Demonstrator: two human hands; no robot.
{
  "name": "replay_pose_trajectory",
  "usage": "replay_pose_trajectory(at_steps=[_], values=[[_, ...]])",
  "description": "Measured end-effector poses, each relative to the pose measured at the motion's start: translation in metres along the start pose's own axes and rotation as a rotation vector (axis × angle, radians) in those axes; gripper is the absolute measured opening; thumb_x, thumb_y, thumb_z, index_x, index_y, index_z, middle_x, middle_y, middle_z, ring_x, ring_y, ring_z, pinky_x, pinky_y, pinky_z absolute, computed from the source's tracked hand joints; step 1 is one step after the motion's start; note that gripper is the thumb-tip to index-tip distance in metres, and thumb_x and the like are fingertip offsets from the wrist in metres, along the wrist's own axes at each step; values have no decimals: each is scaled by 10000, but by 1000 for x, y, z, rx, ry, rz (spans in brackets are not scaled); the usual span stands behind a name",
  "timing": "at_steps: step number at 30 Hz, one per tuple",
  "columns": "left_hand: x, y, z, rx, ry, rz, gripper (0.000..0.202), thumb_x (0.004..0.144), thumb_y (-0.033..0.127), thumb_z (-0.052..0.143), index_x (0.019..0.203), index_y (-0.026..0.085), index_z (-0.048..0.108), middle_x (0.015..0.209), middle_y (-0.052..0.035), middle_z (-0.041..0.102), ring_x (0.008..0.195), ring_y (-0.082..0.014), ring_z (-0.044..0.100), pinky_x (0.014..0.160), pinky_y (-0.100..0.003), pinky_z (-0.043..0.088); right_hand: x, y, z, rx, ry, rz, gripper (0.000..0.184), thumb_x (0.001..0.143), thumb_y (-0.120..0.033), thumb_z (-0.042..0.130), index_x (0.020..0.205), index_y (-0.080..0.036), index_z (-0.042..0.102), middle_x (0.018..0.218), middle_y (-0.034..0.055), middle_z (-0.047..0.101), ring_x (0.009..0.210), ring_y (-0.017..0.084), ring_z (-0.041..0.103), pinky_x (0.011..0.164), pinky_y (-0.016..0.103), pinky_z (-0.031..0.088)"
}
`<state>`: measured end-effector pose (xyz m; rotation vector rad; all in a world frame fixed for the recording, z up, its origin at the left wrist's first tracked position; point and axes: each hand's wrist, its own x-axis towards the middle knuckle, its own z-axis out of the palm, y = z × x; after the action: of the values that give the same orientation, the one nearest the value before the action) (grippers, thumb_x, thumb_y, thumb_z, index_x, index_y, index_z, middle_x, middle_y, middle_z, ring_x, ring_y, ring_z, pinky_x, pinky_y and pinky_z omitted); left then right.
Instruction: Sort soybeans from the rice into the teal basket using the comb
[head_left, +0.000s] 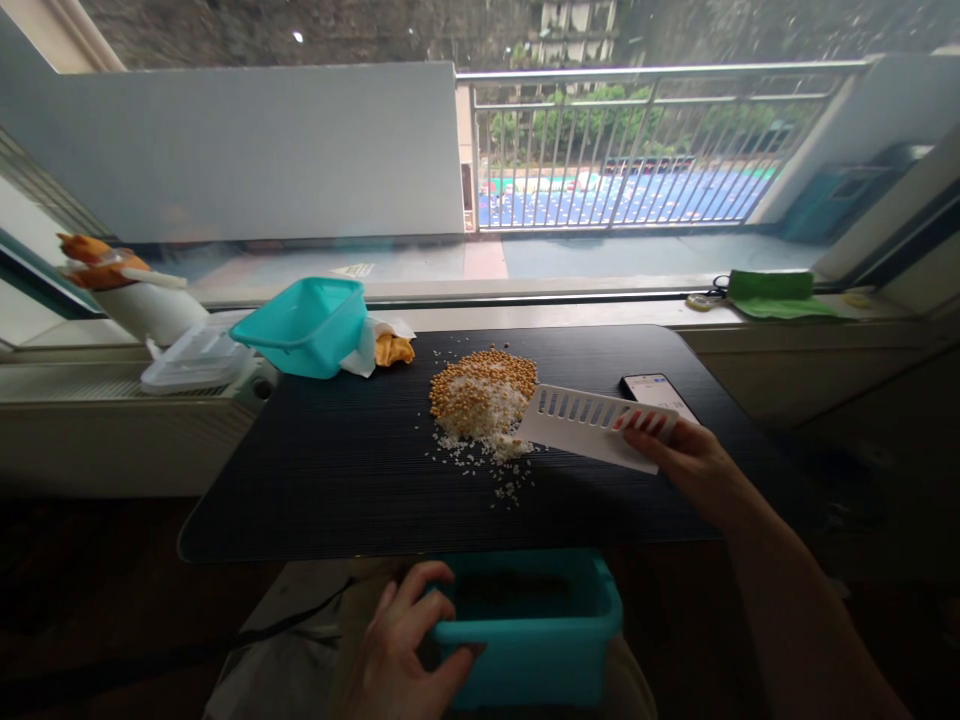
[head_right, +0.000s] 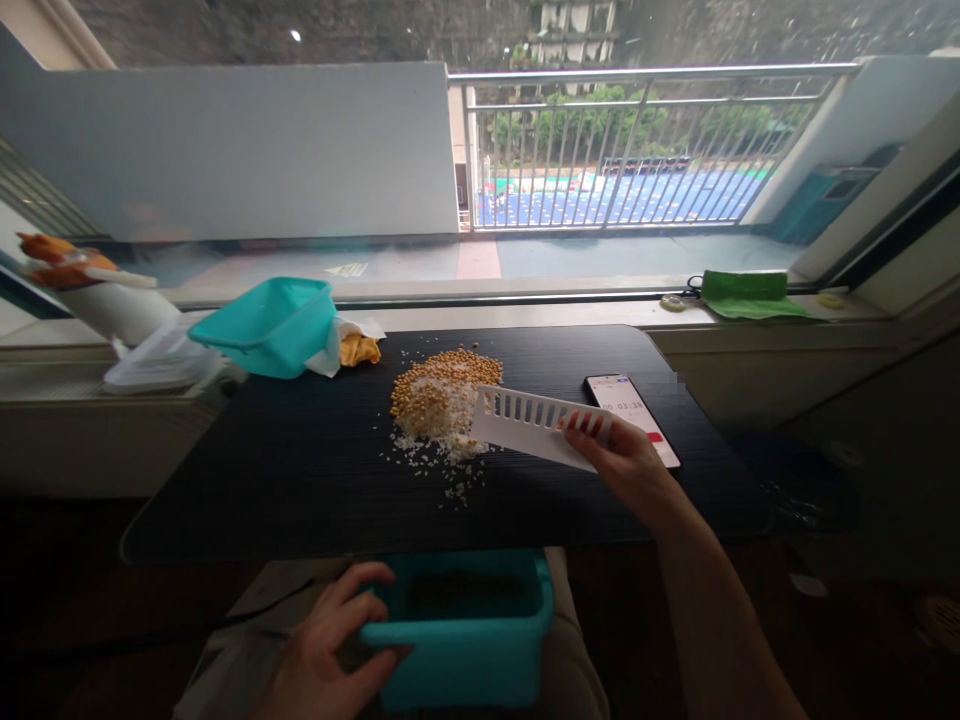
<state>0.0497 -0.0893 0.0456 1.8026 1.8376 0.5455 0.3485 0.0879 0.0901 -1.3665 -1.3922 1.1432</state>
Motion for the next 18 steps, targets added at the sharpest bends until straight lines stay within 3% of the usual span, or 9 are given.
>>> replay_pose_trajectory(at_steps=[8,18], values=[[1,0,2,20,18,27,81,702,190,683,661,220,620,1116,-60,675,957,-253,678,799,-344,557,-4,4,-5,-6,-30,10,400,648,-557,787,868,-223,771,866,53,783,848,276,715,767,369,577],[0,1,1,38,6,17,102,715,179,685,670,221,604,1123,-52,666,995,-252,672,855,-377,542,-15,4,-11,12,-67,53,322,675,-517,789,856,-251,782,873,30,788,875,270,715,799,347,567]])
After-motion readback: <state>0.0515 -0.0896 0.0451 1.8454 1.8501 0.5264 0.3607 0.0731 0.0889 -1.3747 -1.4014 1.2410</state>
